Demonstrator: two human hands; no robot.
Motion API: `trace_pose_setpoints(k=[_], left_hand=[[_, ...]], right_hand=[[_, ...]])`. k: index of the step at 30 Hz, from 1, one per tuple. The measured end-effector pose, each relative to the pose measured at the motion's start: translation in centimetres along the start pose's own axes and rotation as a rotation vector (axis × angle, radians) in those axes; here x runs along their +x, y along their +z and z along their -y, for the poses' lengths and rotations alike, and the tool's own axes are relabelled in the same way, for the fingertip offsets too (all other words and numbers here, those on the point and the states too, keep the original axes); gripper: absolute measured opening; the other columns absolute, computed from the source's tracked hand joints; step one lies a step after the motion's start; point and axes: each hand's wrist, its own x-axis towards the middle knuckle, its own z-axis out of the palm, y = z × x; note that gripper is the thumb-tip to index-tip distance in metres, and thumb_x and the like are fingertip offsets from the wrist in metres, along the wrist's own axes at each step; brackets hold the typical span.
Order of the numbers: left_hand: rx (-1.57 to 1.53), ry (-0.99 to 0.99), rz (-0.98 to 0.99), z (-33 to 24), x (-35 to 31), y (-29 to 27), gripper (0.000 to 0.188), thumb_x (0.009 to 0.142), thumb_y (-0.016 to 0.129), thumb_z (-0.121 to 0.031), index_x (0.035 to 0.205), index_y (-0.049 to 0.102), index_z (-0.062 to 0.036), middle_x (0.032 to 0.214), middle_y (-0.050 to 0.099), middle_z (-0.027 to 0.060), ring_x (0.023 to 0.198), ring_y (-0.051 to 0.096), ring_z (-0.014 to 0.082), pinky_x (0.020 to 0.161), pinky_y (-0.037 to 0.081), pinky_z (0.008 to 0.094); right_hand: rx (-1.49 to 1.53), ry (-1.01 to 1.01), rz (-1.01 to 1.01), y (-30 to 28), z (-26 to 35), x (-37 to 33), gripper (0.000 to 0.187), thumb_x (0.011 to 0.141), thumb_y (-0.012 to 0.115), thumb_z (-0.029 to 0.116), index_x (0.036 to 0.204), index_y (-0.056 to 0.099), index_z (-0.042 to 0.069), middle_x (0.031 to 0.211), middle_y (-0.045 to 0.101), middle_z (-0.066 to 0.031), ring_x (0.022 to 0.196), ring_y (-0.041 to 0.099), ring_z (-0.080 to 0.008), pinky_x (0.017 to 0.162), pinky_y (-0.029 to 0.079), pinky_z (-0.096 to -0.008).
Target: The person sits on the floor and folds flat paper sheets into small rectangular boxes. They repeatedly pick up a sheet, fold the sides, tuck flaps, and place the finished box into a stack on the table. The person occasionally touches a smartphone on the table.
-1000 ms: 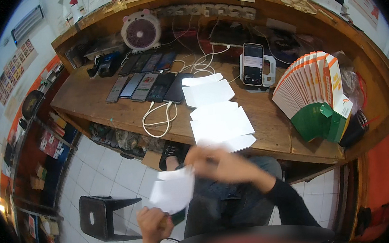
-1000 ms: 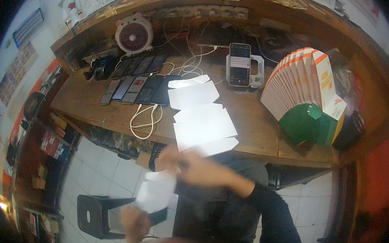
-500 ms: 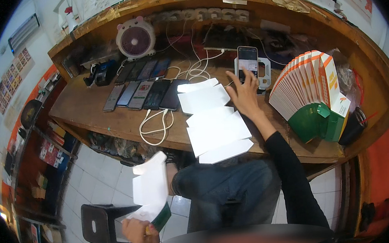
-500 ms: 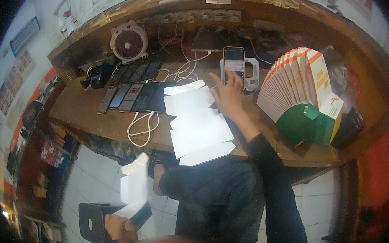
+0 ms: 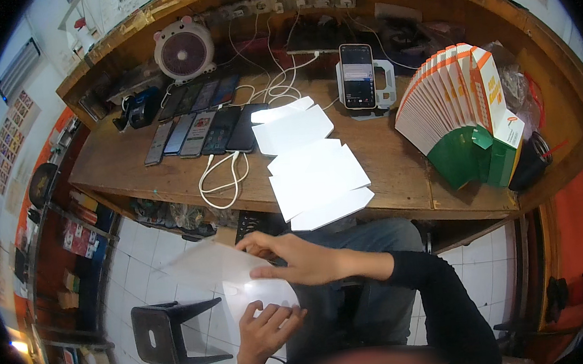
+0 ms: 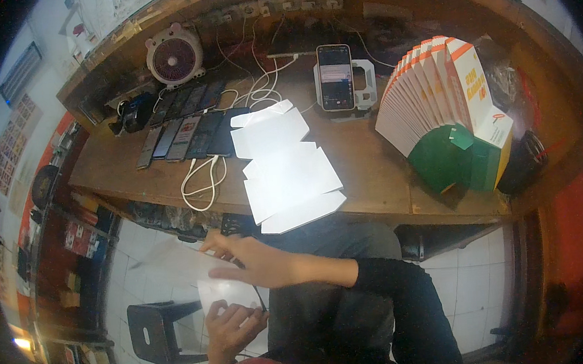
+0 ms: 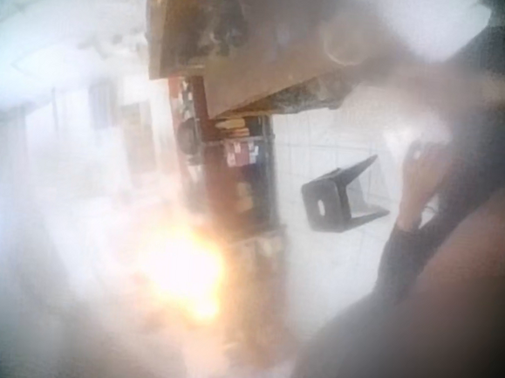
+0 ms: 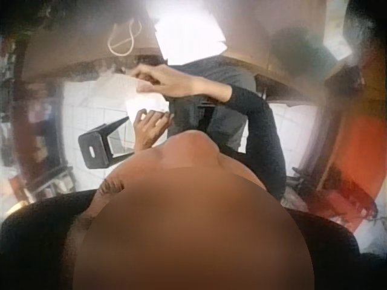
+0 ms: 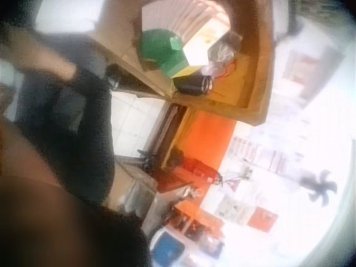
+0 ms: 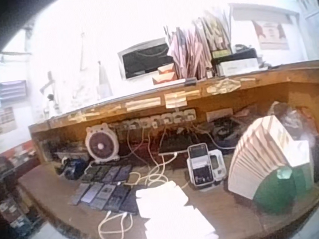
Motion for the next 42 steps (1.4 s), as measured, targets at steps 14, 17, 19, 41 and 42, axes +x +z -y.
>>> trace_pose_setpoints(k=[14,17,19,41,42], left_hand=[[-0.418,-0.630,0.282,3.8,1.0,-5.5,0.039,0.081,0.069,-0.010,0.118,0.057,-0.0097,0.109,0.065,0.0185,0.100,0.062,0.0333,0.084,0.046,0.0392],[-0.368,-0.760,0.302,2.0,0.5,-2.7,0.029,0.081,0.056,0.003,0.109,0.056,-0.0056,0.091,0.064,0.0235,0.084,0.063,0.0399,0.067,0.048,0.0384],[-0.254,-0.771,0.233,1.2,0.3,-0.9,0.032,0.079,0.052,0.007,0.108,0.057,-0.0061,0.083,0.063,0.0212,0.084,0.064,0.0380,0.069,0.048,0.0403],[-0.218,-0.216,0.029,3.0,0.3,-0.9,0.037,0.069,0.081,-0.009,0.104,0.072,-0.0162,0.100,0.065,0.0101,0.078,0.068,0.0245,0.064,0.055,0.0311],[-0.212,-0.210,0.038,3.1,0.3,-0.8,0.037,0.069,0.082,-0.009,0.104,0.072,-0.0156,0.100,0.066,0.0106,0.078,0.068,0.0248,0.064,0.055,0.0311]], right_hand=[[-0.234,-0.109,0.143,2.8,-4.6,-4.6,0.017,0.092,0.053,0.009,0.108,0.053,0.004,0.100,0.063,-0.0210,0.090,0.064,-0.0403,0.076,0.049,-0.0455],[-0.245,0.006,-0.027,4.4,-3.8,-4.9,0.015,0.095,0.054,0.007,0.109,0.053,0.003,0.090,0.063,-0.0186,0.083,0.062,-0.0402,0.072,0.050,-0.0411],[-0.121,0.093,-0.121,5.0,-3.5,-5.0,0.014,0.097,0.054,0.010,0.108,0.053,0.002,0.087,0.063,-0.0192,0.082,0.064,-0.0380,0.070,0.051,-0.0395],[0.046,-0.051,-0.289,3.4,-4.8,-5.8,0.015,0.092,0.063,0.009,0.104,0.066,0.000,0.094,0.068,-0.0114,0.085,0.066,-0.0184,0.075,0.054,-0.0309],[-0.030,-0.098,-0.299,3.3,-4.8,-5.8,0.015,0.092,0.064,0.009,0.105,0.066,0.000,0.095,0.067,-0.0119,0.085,0.067,-0.0200,0.075,0.055,-0.0315]])
